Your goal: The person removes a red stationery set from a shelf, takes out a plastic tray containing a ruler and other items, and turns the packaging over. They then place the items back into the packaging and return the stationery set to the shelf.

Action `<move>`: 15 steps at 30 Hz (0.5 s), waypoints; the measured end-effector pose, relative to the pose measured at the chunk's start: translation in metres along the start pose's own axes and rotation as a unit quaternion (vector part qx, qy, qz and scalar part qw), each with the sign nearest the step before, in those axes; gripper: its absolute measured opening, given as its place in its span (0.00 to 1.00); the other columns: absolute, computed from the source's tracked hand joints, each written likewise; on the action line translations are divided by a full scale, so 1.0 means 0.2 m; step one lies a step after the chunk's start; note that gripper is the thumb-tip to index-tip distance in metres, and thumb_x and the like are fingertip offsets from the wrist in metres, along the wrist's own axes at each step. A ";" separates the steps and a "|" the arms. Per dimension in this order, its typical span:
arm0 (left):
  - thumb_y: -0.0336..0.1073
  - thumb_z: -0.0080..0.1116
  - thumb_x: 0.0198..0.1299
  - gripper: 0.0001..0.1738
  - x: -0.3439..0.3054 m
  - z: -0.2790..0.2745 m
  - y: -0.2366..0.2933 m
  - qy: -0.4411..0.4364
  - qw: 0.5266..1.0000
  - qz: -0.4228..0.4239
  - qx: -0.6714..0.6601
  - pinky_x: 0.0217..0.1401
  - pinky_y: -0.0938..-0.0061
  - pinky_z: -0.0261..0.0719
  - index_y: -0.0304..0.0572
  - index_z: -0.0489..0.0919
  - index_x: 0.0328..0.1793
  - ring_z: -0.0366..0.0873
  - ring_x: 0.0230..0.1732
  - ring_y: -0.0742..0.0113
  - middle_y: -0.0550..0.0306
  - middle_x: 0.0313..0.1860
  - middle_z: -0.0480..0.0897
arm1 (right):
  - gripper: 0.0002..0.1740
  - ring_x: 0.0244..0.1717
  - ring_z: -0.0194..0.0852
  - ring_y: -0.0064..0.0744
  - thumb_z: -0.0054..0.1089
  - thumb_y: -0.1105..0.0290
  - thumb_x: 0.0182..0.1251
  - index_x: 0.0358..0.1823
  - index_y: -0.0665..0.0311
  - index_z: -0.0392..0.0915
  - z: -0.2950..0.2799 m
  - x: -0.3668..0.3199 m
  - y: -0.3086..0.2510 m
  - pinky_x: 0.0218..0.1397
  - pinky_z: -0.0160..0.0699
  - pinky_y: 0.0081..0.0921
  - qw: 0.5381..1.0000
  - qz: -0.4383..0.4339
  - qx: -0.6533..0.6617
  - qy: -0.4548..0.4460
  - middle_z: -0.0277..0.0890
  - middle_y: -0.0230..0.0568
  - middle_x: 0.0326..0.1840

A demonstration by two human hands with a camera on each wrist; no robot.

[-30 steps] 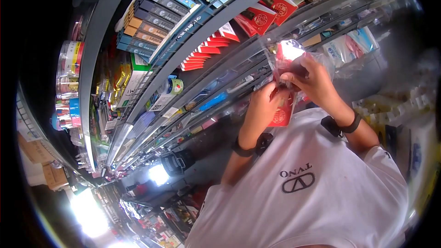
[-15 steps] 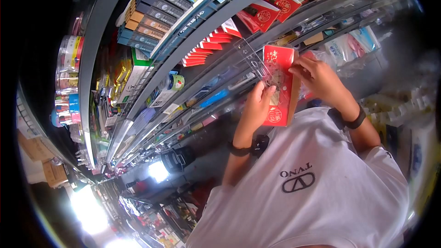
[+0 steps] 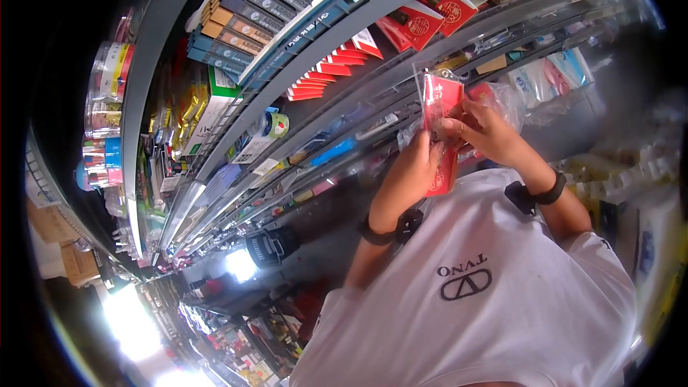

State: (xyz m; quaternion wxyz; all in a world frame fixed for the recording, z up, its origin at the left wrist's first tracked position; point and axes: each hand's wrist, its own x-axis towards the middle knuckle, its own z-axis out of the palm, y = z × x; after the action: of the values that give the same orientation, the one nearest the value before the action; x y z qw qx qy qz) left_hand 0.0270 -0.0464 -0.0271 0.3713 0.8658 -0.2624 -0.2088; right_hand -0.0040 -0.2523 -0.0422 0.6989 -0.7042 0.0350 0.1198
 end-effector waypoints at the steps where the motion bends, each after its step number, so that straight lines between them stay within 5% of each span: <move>1: 0.38 0.49 0.75 0.15 0.00 0.01 0.00 0.003 1.000 0.012 0.006 0.50 0.50 0.76 0.31 0.69 0.57 0.77 0.53 0.29 0.29 0.50 0.80 | 0.19 0.37 0.82 0.24 0.60 0.60 0.77 0.48 0.72 0.74 0.01 0.00 0.01 0.39 0.82 0.26 1.000 0.002 0.007 0.006 0.81 0.43 0.36; 5: 0.42 0.54 0.73 0.19 0.02 0.06 -0.02 0.031 0.998 0.048 -0.007 0.46 0.47 0.76 0.30 0.68 0.54 0.77 0.49 0.27 0.25 0.49 0.78 | 0.16 0.36 0.79 0.22 0.61 0.62 0.76 0.47 0.72 0.74 0.01 0.02 0.04 0.39 0.79 0.27 0.998 -0.044 -0.006 0.042 0.80 0.46 0.35; 8: 0.46 0.61 0.69 0.26 0.03 0.05 0.01 0.032 0.998 0.049 -0.021 0.48 0.47 0.76 0.29 0.67 0.55 0.77 0.51 0.28 0.25 0.52 0.77 | 0.14 0.37 0.78 0.21 0.58 0.65 0.78 0.48 0.72 0.73 0.03 0.06 0.14 0.40 0.80 0.28 0.974 -0.178 -0.047 0.133 0.79 0.43 0.37; 11: 0.48 0.66 0.64 0.31 0.05 0.04 0.02 0.022 0.998 0.059 -0.004 0.51 0.48 0.76 0.29 0.67 0.56 0.77 0.54 0.31 0.27 0.54 0.76 | 0.12 0.46 0.82 0.25 0.55 0.69 0.79 0.52 0.72 0.70 0.02 0.04 0.04 0.45 0.92 0.29 0.993 -0.045 0.089 0.068 0.78 0.38 0.47; 15: 0.46 0.67 0.63 0.30 0.06 0.06 0.02 0.027 0.997 0.046 0.051 0.50 0.48 0.78 0.28 0.67 0.55 0.78 0.52 0.31 0.28 0.50 0.77 | 0.12 0.46 0.83 0.25 0.54 0.69 0.79 0.53 0.72 0.70 0.02 0.04 0.01 0.45 0.92 0.28 0.996 -0.044 0.046 0.056 0.78 0.38 0.45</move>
State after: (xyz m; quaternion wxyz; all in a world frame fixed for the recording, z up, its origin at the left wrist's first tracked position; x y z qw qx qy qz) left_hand 0.0290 -0.0622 -0.0343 0.3430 0.8760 -0.3018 -0.1544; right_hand 0.0024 -0.2473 -0.0461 0.7322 -0.6777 0.0481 0.0474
